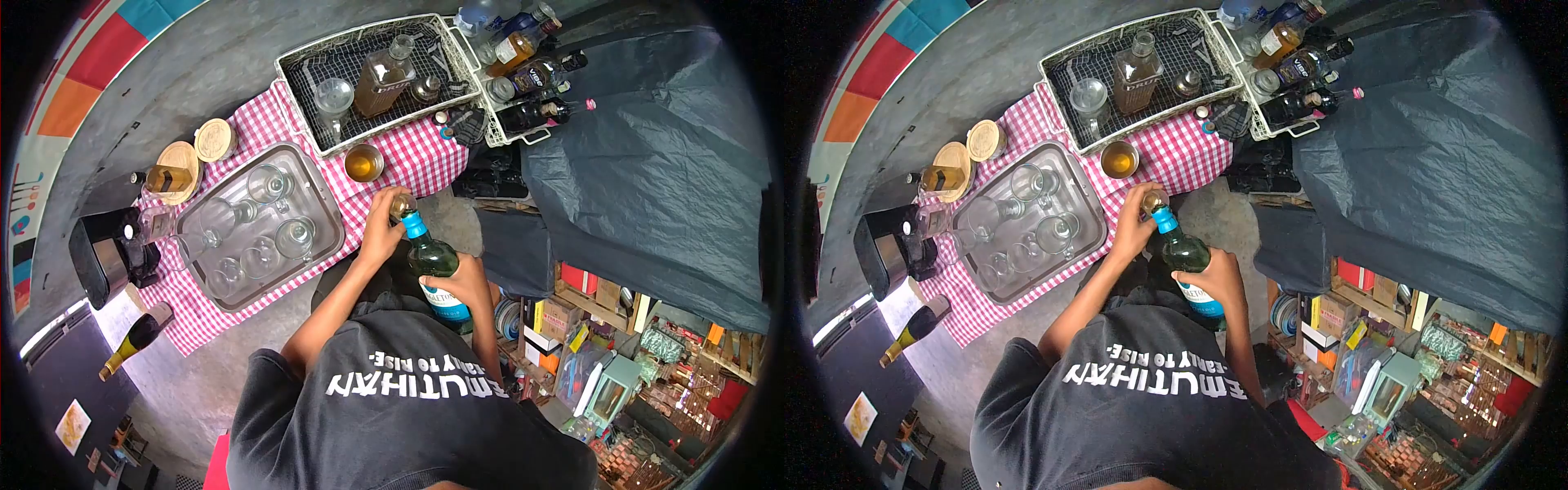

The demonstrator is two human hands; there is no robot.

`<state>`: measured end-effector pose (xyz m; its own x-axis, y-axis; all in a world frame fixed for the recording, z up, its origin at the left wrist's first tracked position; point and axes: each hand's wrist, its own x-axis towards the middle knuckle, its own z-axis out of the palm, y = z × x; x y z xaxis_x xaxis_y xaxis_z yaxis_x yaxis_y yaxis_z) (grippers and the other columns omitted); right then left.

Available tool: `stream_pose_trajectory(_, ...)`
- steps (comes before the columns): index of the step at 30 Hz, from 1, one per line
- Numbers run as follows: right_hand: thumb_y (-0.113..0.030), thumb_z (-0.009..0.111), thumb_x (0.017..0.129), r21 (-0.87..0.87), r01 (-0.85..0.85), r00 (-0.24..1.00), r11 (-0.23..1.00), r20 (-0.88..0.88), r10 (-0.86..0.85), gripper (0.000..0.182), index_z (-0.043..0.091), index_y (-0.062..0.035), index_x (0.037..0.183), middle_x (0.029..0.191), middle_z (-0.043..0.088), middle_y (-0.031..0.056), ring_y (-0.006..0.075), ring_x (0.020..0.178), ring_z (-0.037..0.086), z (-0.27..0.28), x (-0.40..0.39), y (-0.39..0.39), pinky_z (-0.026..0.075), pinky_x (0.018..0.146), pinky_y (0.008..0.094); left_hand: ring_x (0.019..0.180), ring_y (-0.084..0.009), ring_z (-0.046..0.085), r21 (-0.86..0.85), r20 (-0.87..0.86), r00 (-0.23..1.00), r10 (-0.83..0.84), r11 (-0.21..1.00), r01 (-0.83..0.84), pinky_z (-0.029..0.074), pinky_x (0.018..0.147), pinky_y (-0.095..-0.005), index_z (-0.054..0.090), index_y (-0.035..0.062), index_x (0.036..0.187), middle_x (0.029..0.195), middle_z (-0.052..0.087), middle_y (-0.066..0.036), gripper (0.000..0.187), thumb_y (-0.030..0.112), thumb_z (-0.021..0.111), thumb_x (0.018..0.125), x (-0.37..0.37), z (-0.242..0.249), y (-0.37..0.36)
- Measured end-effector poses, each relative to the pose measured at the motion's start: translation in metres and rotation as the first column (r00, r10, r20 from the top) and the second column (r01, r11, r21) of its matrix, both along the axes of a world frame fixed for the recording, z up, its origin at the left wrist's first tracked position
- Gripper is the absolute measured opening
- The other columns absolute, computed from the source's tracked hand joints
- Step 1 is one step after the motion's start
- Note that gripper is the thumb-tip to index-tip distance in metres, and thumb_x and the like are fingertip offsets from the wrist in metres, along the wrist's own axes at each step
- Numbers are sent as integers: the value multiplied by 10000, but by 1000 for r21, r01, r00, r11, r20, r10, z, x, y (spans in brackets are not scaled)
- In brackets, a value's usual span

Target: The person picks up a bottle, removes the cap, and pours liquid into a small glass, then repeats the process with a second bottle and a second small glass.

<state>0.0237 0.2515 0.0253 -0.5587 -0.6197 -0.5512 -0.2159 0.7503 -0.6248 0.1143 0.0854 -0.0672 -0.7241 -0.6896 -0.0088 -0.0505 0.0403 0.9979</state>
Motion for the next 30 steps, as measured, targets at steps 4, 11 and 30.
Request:
stream_pose_trajectory(4,-301,888,591,-26,9,1000,1000,12,-8,495,726,-25,969,869,743,140,245,807,732,-3,-1,3,550,739,364,1147,-270,576,43,26,1000,-16,999,15,468,948,-360,547,57,1250,1204,563,-123,564,-92,634,713,0,6,-1)
stream_pose_trajectory(11,-299,885,605,-66,-8,1000,998,18,10,493,723,-21,979,870,743,137,240,810,733,2,-7,4,550,733,361,1137,-230,589,104,14,999,-34,994,33,483,943,-347,532,66,1284,1215,574,-109,571,-51,680,744,-1,10,-4)
stream_pose_trajectory(30,-123,881,627,-460,59,985,886,-119,-128,425,692,3,986,874,728,87,126,772,669,10,-63,-39,532,726,304,1139,-190,583,173,-79,992,95,982,-80,531,944,-328,522,49,1290,1214,543,-85,540,22,759,805,3,47,-33)
